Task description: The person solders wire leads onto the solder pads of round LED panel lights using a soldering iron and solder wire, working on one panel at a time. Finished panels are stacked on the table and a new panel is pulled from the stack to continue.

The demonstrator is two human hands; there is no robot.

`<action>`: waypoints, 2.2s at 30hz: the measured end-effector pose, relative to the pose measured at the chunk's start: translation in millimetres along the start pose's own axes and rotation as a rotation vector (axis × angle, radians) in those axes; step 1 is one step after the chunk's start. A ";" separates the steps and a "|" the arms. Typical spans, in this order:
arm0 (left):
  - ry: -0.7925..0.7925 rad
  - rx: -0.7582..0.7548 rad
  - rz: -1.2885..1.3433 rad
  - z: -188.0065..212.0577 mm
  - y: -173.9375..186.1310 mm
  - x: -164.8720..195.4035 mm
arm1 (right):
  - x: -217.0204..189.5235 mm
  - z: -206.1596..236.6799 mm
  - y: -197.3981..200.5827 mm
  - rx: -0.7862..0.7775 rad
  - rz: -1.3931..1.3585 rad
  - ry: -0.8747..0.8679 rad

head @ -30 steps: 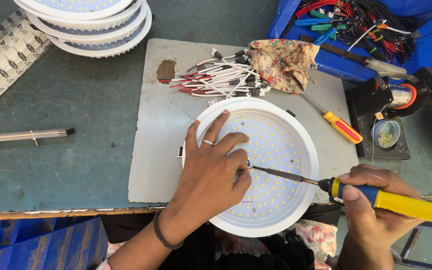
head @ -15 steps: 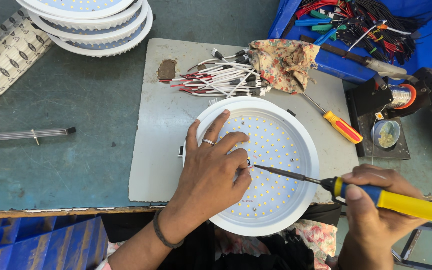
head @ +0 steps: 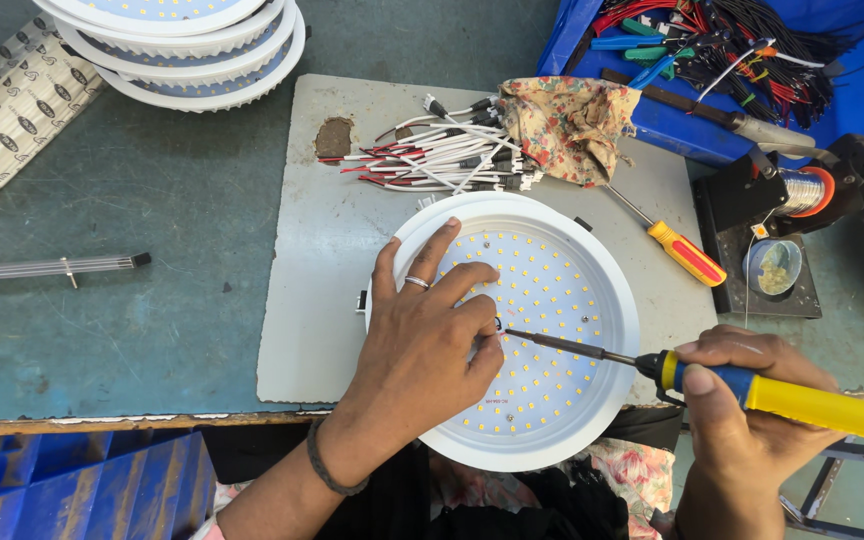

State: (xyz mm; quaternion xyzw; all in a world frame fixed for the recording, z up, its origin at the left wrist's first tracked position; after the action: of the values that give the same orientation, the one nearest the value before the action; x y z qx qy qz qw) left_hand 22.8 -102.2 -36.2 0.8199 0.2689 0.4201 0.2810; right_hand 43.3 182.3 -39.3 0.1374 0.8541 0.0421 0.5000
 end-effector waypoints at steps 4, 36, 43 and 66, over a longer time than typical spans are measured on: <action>0.006 -0.008 0.011 -0.1 -0.2 -0.3 | -0.5 -3.2 0.8 -0.019 0.040 0.009; 0.014 -0.019 -0.004 -1.3 -1.2 1.3 | -0.5 1.4 0.8 0.015 0.057 0.022; 0.021 -0.027 0.008 -2.2 -1.4 1.5 | -2.0 3.7 1.5 0.026 0.013 0.055; 0.021 -0.020 -0.006 -3.0 -3.3 3.4 | 1.0 3.9 2.1 0.016 0.021 0.056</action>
State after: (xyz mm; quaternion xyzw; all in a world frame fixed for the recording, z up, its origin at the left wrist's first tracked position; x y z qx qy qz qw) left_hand 21.3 -96.9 -35.2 0.8118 0.2702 0.4305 0.2874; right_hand 46.7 184.3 -41.6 0.1491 0.8666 0.0443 0.4741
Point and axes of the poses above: each hand's wrist, its own z-axis away from the middle knuckle, its own y-axis out of the back of the hand, x = y × z, the point moved 3 cm from there along -z, towards the middle knuckle, and after that the axes turned 2 degrees about -y, right-handed, at the moved point
